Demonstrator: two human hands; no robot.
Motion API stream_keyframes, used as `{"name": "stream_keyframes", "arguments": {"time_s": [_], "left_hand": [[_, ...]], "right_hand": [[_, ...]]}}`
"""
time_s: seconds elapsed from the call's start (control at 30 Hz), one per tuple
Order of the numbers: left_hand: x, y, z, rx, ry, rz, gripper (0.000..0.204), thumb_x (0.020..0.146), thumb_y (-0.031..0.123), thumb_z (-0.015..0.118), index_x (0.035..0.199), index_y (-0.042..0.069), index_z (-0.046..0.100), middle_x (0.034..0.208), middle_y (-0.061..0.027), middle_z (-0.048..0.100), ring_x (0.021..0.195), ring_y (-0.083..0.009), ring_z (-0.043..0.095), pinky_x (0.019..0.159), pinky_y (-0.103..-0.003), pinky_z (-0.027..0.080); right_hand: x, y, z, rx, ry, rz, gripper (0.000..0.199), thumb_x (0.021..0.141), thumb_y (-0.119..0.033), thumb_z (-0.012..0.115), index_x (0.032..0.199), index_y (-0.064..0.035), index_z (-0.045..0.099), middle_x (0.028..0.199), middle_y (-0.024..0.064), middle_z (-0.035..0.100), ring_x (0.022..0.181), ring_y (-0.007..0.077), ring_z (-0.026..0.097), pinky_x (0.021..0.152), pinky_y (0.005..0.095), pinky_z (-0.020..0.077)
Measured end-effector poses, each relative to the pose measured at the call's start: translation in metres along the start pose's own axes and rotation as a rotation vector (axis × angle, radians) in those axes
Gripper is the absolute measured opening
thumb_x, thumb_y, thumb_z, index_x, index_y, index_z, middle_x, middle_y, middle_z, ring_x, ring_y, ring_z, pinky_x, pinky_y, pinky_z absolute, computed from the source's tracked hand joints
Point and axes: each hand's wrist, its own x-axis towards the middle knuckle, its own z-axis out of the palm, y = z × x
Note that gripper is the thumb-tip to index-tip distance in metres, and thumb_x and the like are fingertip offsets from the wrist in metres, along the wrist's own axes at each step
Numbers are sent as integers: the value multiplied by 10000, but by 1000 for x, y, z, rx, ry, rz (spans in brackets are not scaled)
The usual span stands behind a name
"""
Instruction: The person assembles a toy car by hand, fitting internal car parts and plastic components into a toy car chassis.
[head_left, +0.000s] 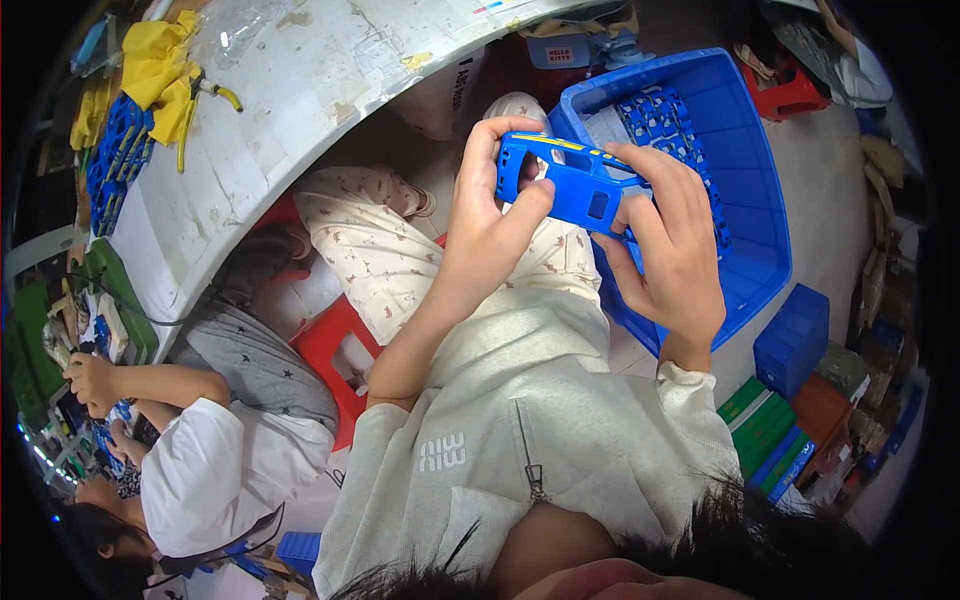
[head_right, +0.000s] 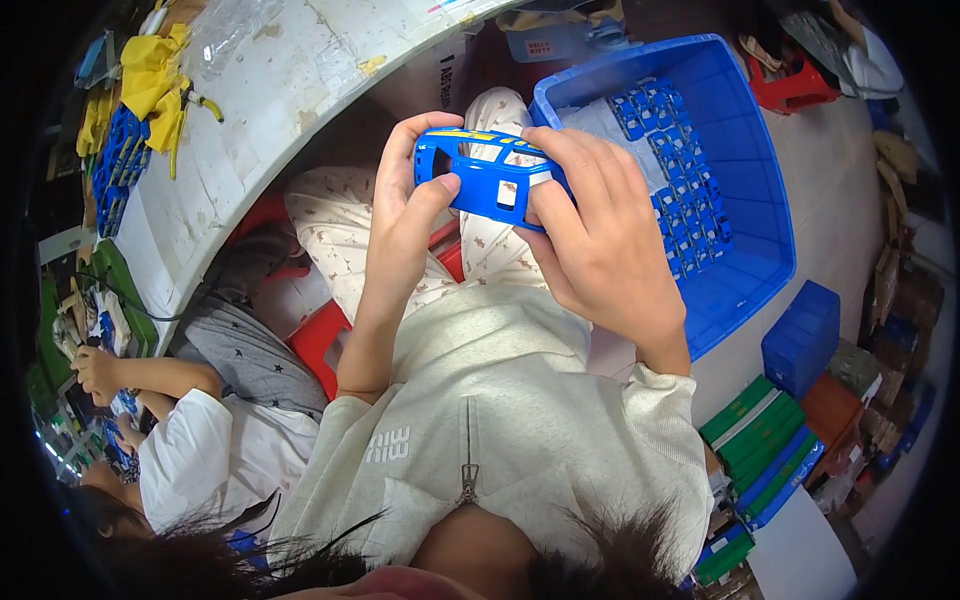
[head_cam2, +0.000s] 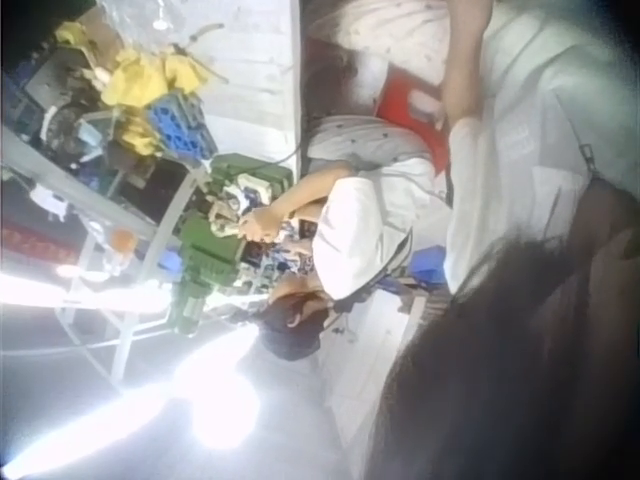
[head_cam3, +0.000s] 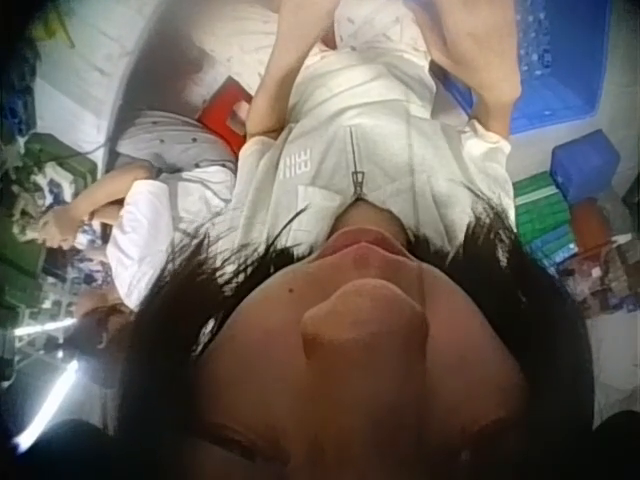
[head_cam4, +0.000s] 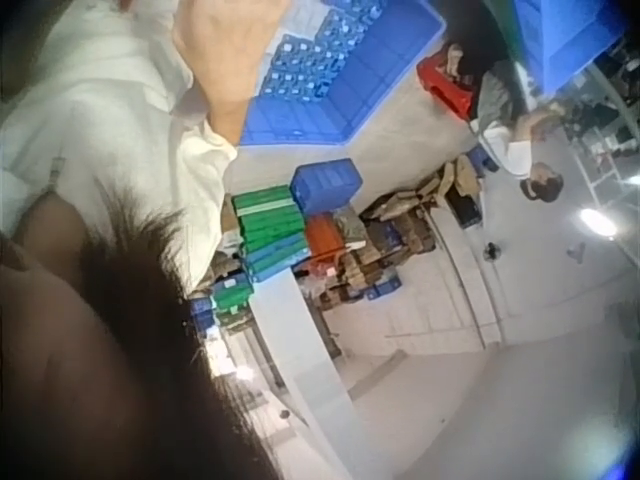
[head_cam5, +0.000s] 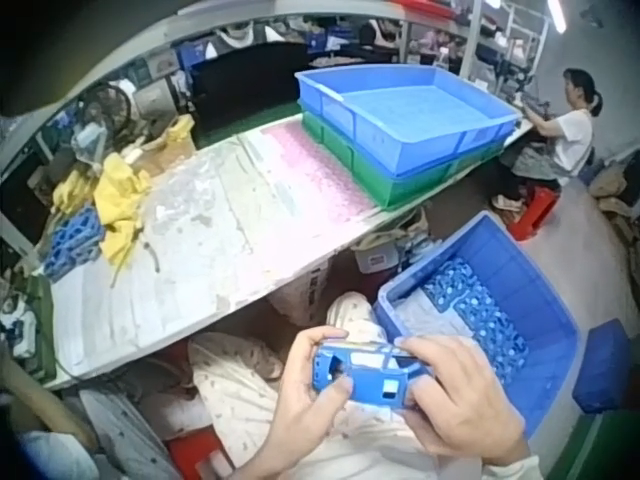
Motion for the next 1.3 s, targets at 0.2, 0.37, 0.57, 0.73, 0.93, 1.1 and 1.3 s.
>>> {"name": "stream_keyframes", "arguments": {"time_s": [0.2, 0.37, 0.57, 0.73, 0.93, 1.1, 1.3], "left_hand": [[-2, -1, -4, -96, -38, 31, 391, 709, 42, 519, 1080, 43, 395, 882, -23, 412, 782, -70, 387, 703, -198, 351], [-1, -1, -9, 37, -37, 80, 429, 684, 18, 538, 1088, 53, 396, 889, -20, 414, 776, -70, 391, 698, -204, 355], [-1, 0, -13, 22, -7, 50, 433, 682, 22, 540, 1088, 52, 395, 894, -21, 418, 781, -70, 396, 696, -206, 360], [-1, -1, -16, 73, 21, 76, 446, 686, 66, 503, 1119, 31, 406, 924, -32, 459, 819, -75, 428, 751, -209, 369], [-1, -1, -19, 55, 17, 80, 442, 691, 61, 515, 1119, 31, 406, 919, -22, 450, 802, -63, 417, 731, -195, 363], [-1, -3, -21, 47, 37, 68, 431, 698, 67, 514, 1115, 30, 411, 902, -19, 454, 788, -58, 413, 725, -190, 359], [2, -3, -18, 16, 75, 57, 411, 691, 63, 497, 1094, 26, 425, 876, -19, 459, 783, -60, 417, 723, -195, 364]], "right_hand": [[2, -2, 0, -5, -5, -8, 262, 575, -41, 658, 684, -47, 421, 1132, 161, 492, 1017, 353, 467, 840, 423, 363], [4, 2, 3, 4, -36, -44, 281, 630, -95, 648, 844, -3, 492, 1122, 155, 462, 1016, 335, 451, 853, 421, 353], [9, -1, 7, 5, -46, -48, 279, 628, -92, 647, 842, 2, 495, 1121, 157, 461, 1025, 335, 447, 858, 428, 351], [13, -3, 7, 23, -59, -49, 260, 626, -87, 649, 816, -3, 492, 1124, 159, 462, 1033, 334, 446, 861, 431, 350], [17, -7, 10, 8, -58, -20, 269, 577, -32, 658, 687, -47, 413, 1139, 163, 481, 1020, 346, 459, 846, 417, 353], [17, -6, 12, -10, -84, -51, 249, 622, -81, 655, 773, -18, 466, 1132, 162, 457, 1032, 341, 446, 858, 434, 351], [18, -7, 13, -30, -74, -50, 265, 615, -81, 661, 785, -18, 468, 1132, 159, 457, 1032, 337, 449, 858, 433, 355]]}}
